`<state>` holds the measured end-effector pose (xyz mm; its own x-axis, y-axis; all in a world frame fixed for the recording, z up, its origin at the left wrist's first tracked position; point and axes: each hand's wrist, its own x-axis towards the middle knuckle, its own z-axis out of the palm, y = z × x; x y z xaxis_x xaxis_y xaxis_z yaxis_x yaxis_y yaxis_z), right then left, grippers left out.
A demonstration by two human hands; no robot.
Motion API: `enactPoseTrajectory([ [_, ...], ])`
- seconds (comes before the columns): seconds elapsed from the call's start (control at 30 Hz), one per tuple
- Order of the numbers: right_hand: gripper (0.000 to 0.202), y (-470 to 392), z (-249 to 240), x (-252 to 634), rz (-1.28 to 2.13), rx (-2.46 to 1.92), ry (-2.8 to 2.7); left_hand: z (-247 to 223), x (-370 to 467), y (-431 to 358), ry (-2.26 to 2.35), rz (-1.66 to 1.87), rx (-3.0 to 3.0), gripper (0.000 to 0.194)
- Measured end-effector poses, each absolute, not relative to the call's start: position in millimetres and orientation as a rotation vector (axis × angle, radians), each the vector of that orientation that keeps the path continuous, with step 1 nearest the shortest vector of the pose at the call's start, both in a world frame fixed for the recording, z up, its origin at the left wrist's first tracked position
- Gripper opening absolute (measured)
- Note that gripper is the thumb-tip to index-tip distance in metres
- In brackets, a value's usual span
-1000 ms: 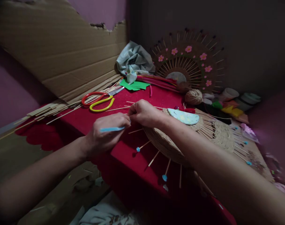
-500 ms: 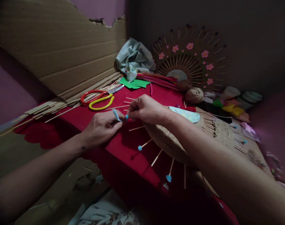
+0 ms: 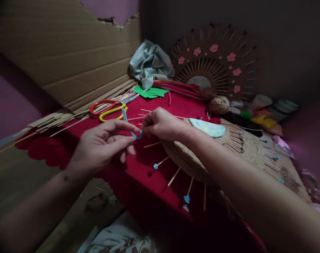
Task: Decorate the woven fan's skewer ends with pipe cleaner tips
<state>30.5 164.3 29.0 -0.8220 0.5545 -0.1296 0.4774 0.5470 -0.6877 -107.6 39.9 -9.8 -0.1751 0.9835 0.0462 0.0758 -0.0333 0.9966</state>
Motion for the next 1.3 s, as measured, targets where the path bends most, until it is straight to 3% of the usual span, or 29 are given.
enactPoseTrajectory([
  [0.1,0.012,164.2,29.1,31.3,1.132,-0.882,-2.670,-18.8,-99.0,50.5,1.405,1.304,1.150,0.023],
  [0.4,0.010,161.7,33.8,32.8,1.134,-0.890,-2.689,-17.4,-113.2,70.9,1.376,0.957,1.310,0.005],
  [0.73,0.007,162.8,32.5,34.8,1.218,-0.844,-2.697,-27.2,-123.9,69.5,1.635,1.176,2.246,0.015],
  [0.97,0.007,161.9,31.9,31.9,1.133,-0.872,-2.755,-24.5,-128.8,71.7,1.613,1.103,1.827,0.013],
  [1.1,0.007,162.1,29.9,30.8,1.093,-0.869,-2.745,-13.1,-125.0,64.9,1.492,0.917,1.382,0.030],
  [1.3,0.008,162.5,28.4,32.1,1.121,-0.893,-2.721,-16.3,-114.3,63.9,1.328,1.067,1.213,0.008],
])
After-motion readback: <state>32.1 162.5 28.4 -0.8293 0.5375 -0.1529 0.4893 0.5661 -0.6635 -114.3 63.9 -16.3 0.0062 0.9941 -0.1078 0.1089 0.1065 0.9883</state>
